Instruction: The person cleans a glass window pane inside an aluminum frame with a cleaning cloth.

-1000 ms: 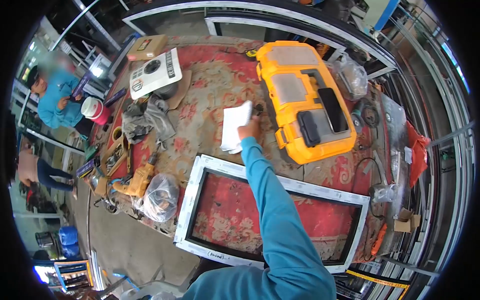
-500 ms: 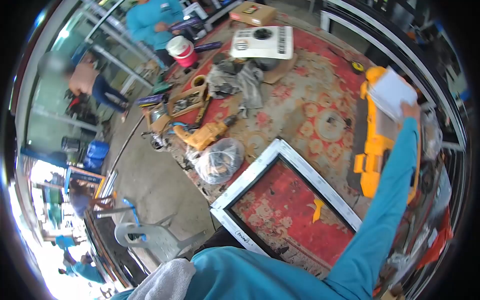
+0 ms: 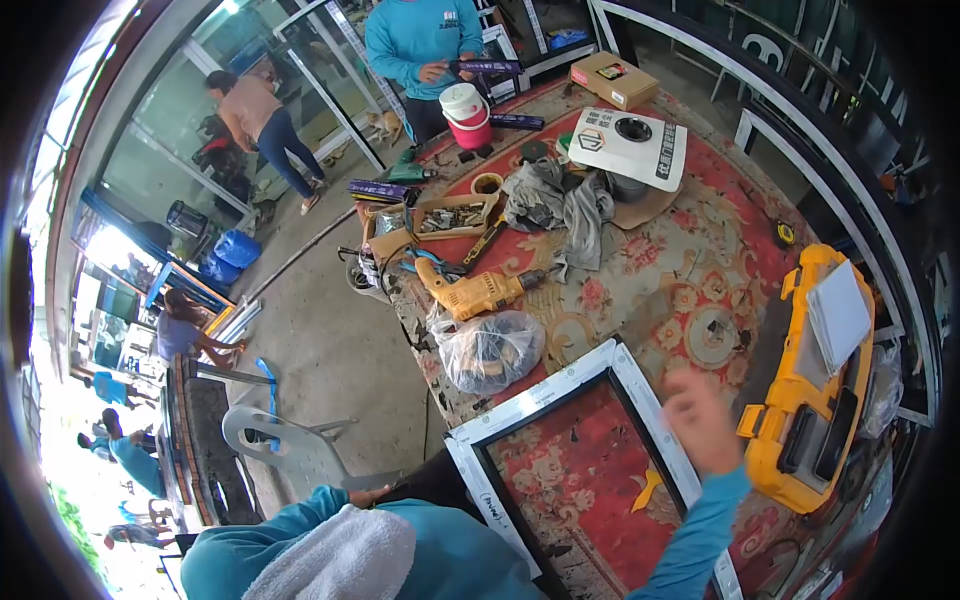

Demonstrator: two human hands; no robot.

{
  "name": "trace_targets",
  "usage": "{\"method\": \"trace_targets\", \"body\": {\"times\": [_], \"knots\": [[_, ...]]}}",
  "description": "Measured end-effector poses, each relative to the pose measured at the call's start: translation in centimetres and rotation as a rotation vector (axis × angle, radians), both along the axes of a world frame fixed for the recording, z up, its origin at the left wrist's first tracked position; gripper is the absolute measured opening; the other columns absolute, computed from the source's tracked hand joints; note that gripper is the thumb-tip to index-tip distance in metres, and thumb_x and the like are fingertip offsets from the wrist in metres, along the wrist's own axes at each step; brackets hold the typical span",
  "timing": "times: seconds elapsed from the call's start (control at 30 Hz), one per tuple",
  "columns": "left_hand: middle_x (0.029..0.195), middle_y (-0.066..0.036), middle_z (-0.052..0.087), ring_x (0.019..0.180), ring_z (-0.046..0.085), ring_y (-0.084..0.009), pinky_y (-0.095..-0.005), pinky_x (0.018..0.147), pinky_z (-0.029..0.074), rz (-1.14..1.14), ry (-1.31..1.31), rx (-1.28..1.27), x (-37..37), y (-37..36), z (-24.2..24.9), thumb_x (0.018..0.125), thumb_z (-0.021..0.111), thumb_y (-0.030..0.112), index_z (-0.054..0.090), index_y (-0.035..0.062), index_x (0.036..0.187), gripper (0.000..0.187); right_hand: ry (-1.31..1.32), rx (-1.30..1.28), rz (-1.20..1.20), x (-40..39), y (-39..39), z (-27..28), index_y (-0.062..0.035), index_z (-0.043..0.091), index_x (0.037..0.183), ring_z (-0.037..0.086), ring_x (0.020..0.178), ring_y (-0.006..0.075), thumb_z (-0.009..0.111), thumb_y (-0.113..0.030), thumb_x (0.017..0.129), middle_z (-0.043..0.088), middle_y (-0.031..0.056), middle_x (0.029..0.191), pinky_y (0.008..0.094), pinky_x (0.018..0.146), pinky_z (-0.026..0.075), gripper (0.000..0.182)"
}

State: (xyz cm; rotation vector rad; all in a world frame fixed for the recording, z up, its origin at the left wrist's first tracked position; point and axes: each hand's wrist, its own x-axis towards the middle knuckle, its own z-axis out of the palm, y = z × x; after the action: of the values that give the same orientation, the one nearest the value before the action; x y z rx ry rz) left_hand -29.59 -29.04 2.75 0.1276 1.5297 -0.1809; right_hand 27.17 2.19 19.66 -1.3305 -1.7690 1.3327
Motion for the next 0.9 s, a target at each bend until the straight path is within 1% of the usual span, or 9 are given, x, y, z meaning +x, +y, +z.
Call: {"method": "trace_targets", "body": {"times": [0.1,0.17,0.3,0.33,0.43,0.53,0.6,0.8,0.9], "knots": [[0.138,-0.011,0.049,0.119,0.052,-0.023,-0.0364,0.105,0.038,-0.004,-0.05,-0.05,-1.6,2.1,1.1,0.088,0.046,0.066,0.045,0.0102,0.139,0.075,0.042,-0.427,0.368,-6.1,-5.9,-6.5,-0.0001,0.051,0.127,0.061,0.094,0.0164,0.073,-0.023,0.082,0.06,0.0134,0.116,0.0295,0.076,0.051,0.055],[0.112,-0.013,0.065,0.102,0.061,-0.0262,-0.044,0.085,0.05,-0.642,0.062,-0.087,-2.0,8.0,1.4,0.08,0.047,0.076,0.062,0.0072,0.119,0.081,-0.035,-0.523,0.521,-9.2,-10.2,-10.2,0.0011,0.05,0.128,0.061,0.098,0.0185,0.073,-0.028,0.083,0.06,0.0155,0.116,0.0323,0.08,0.051,0.058],[0.117,-0.015,0.063,0.106,0.061,-0.0262,-0.0391,0.091,0.048,-0.434,0.121,0.952,-1.4,20.1,1.1,0.089,0.058,0.051,0.056,0.004,0.126,0.06,-0.053,-0.66,0.354,-15.4,-16.5,-11.1,0.0033,0.049,0.127,0.06,0.099,0.0199,0.071,-0.03,0.085,0.061,0.0171,0.112,0.0334,0.083,0.051,0.058],[0.112,-0.021,0.061,0.104,0.058,-0.038,-0.044,0.092,0.046,-0.563,0.264,1.173,-1.2,23.4,1.1,0.085,0.064,0.039,0.057,0.0026,0.12,0.051,0.018,-0.657,0.229,-17.3,-17.1,-11.2,0.0041,0.05,0.127,0.06,0.099,0.0202,0.07,-0.028,0.086,0.062,0.0168,0.109,0.033,0.083,0.051,0.056],[0.117,-0.018,0.054,0.112,0.049,-0.0377,-0.0443,0.098,0.04,-0.688,0.369,1.647,-1.2,32.9,1.1,0.072,0.072,0.024,0.056,0.0059,0.118,0.052,0.294,-0.77,-0.064,-25.4,-15.3,-9.9,0.0042,0.042,0.131,0.06,0.098,0.022,0.069,-0.022,0.087,0.055,0.018,0.119,0.0326,0.079,0.053,0.058],[0.124,-0.018,0.049,0.119,0.043,-0.0388,-0.047,0.102,0.035,-0.772,0.407,1.728,-0.5,39.6,1.1,0.07,0.072,0.022,0.053,0.0052,0.122,0.058,0.403,-0.717,-0.517,-34.0,-10.5,-10.1,-0.0005,0.025,0.143,0.054,0.115,0.0295,0.069,-0.02,0.086,0.038,0.0203,0.137,0.0414,0.093,0.048,0.074],[0.125,-0.019,0.048,0.12,0.043,-0.0388,-0.0477,0.101,0.037,-0.87,0.336,1.864,0.4,42.7,-0.2,0.07,0.073,0.027,0.047,0.0038,0.128,0.068,-0.332,0.073,-0.522,-37.7,-7.1,-12.8,-0.001,0.021,0.145,0.038,0.129,0.0401,0.077,-0.031,0.077,0.027,0.0276,0.144,0.0524,0.102,0.037,0.093],[0.129,-0.018,0.05,0.122,0.047,-0.0348,-0.0542,0.101,0.036,-1.194,0.467,1.364,4.0,46.9,-0.5,0.064,0.076,0.049,0.037,0.0054,0.137,0.093,-0.749,-0.171,-0.485,-40.5,1.1,-15.9,-0.0115,0.018,0.149,0.027,0.131,0.0534,0.081,-0.043,0.066,0.015,0.0315,0.148,0.0583,0.104,0.031,0.109],[0.127,-0.018,0.055,0.116,0.054,-0.0342,-0.0521,0.097,0.04,-1.198,0.314,1.203,3.6,49.1,0.8,0.058,0.076,0.053,0.039,0.0084,0.135,0.096,-0.65,0.017,-0.515,-37.0,2.5,-19.5,-0.0106,0.032,0.143,0.043,0.123,0.0425,0.074,-0.027,0.07,0.034,0.0286,0.14,0.0515,0.101,0.038,0.086]]}}
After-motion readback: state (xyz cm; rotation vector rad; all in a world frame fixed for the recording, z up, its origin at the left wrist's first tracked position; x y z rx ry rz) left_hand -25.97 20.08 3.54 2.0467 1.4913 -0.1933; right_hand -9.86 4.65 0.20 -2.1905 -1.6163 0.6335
